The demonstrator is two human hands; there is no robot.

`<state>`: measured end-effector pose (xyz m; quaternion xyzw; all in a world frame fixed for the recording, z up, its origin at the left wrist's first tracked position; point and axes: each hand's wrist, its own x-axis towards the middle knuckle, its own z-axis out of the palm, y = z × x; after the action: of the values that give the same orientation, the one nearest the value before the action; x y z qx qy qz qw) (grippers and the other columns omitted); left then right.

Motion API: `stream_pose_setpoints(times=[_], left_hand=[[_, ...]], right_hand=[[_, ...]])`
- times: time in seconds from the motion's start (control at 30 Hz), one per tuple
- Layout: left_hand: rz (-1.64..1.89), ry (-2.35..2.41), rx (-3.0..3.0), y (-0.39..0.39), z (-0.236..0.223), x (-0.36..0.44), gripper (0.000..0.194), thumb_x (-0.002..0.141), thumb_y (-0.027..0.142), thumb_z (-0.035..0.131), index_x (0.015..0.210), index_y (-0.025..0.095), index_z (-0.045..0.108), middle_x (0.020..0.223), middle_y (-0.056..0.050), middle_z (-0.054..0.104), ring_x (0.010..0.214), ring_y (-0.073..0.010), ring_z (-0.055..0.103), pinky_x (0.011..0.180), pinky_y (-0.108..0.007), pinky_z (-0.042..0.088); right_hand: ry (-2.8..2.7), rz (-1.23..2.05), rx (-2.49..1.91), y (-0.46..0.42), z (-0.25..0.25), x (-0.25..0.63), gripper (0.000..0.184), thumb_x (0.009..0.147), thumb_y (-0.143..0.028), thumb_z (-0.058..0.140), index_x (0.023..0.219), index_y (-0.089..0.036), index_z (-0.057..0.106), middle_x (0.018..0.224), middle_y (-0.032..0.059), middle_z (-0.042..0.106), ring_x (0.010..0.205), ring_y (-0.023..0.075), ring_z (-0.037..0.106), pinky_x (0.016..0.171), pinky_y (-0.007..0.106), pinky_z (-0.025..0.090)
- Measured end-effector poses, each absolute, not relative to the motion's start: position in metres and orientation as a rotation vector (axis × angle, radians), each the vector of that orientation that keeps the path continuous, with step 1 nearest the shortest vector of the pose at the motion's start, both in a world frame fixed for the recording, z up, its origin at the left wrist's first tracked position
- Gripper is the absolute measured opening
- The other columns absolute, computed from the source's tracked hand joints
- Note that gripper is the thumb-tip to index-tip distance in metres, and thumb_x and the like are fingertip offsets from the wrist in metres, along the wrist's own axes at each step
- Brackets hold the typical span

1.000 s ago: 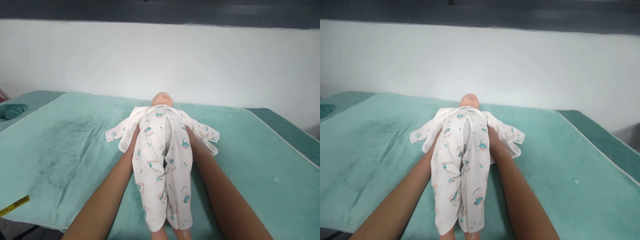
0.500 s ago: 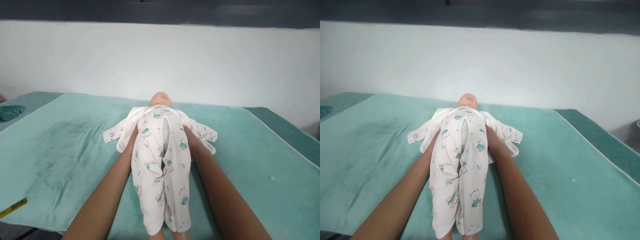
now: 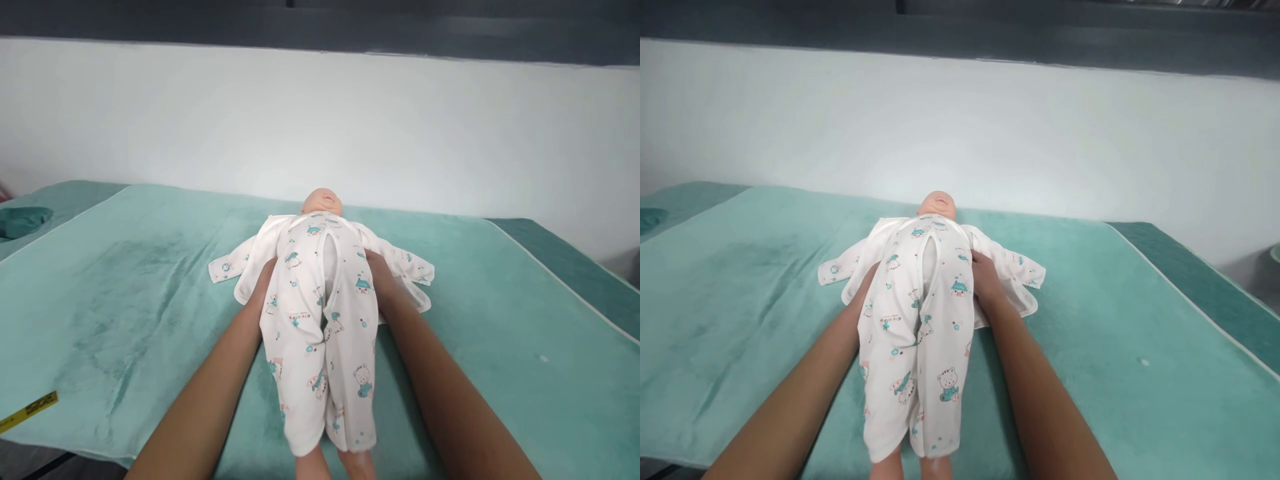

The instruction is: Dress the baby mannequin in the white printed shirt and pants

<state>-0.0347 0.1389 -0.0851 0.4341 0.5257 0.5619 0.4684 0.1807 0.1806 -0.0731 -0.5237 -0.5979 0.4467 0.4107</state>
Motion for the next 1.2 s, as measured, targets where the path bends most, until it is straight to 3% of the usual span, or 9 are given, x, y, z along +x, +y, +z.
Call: stream_pose_setpoints(times=[0.1, 0.3, 0.47, 0.63, 0.9, 1.2], left_hand=[[1.327, 1.342, 1.176, 0.133, -0.082, -0.036, 0.011, 0.072, 0.027, 0.059, 0.074, 0.02, 0.066, 0.094, -0.008, 0.073, 0.104, -0.0295, 0.062, 0.095, -0.039, 0.048], [1.354, 1.588, 1.481, 0.085, -0.095, -0.04, 0.038, 0.078, 0.02, 0.051, 0.113, 0.018, 0.066, 0.117, -0.009, 0.069, 0.109, -0.0252, 0.061, 0.098, -0.04, 0.046], [1.145, 1.624, 1.986, 0.033, -0.112, -0.052, 0.033, 0.088, 0.019, 0.045, 0.11, 0.021, 0.069, 0.124, -0.011, 0.064, 0.114, -0.0257, 0.058, 0.099, -0.044, 0.046], [1.077, 1.563, 2.219, 0.006, -0.112, -0.055, 0.034, 0.094, 0.021, 0.041, 0.118, 0.023, 0.065, 0.128, -0.01, 0.061, 0.12, -0.0254, 0.054, 0.103, -0.045, 0.045], [0.973, 1.537, 2.391, 0.009, -0.112, -0.053, 0.038, 0.094, 0.021, 0.039, 0.126, 0.02, 0.06, 0.128, -0.012, 0.06, 0.122, -0.0263, 0.051, 0.106, -0.048, 0.041], [0.987, 1.575, 2.394, 0.013, -0.118, -0.053, 0.044, 0.092, 0.022, 0.045, 0.135, 0.017, 0.051, 0.142, -0.014, 0.049, 0.135, -0.0285, 0.04, 0.111, -0.05, 0.034]], right_hand=[[-1.597, 1.032, -1.302, 0.178, -0.076, 0.182, 0.033, 0.072, -0.029, 0.056, 0.097, -0.016, 0.073, 0.094, 0.0046, 0.074, 0.093, 0.0264, 0.063, 0.086, 0.038, 0.048], [-1.906, 0.685, -1.284, 0.136, -0.087, 0.195, 0.039, 0.081, -0.026, 0.053, 0.118, -0.021, 0.066, 0.118, 0.0094, 0.067, 0.109, 0.0286, 0.06, 0.093, 0.043, 0.047], [-2.219, 0.411, -1.102, 0.085, -0.102, 0.21, 0.039, 0.084, -0.016, 0.053, 0.12, -0.025, 0.067, 0.126, 0.0103, 0.062, 0.121, 0.0294, 0.053, 0.102, 0.048, 0.044], [-2.38, 0.39, -0.983, 0.056, -0.102, 0.216, 0.042, 0.085, -0.01, 0.05, 0.119, -0.029, 0.068, 0.124, 0.0076, 0.065, 0.124, 0.0284, 0.053, 0.104, 0.049, 0.045], [-2.292, 0.535, -0.919, 0.074, -0.088, 0.193, 0.04, 0.089, -0.027, 0.053, 0.127, -0.035, 0.062, 0.128, 0.0034, 0.065, 0.126, 0.0298, 0.054, 0.109, 0.05, 0.042], [-2.201, 0.551, -1.15, 0.081, -0.1, 0.186, 0.031, 0.085, -0.022, 0.053, 0.11, -0.014, 0.069, 0.115, 0.0165, 0.069, 0.113, 0.0335, 0.062, 0.096, 0.048, 0.051]])
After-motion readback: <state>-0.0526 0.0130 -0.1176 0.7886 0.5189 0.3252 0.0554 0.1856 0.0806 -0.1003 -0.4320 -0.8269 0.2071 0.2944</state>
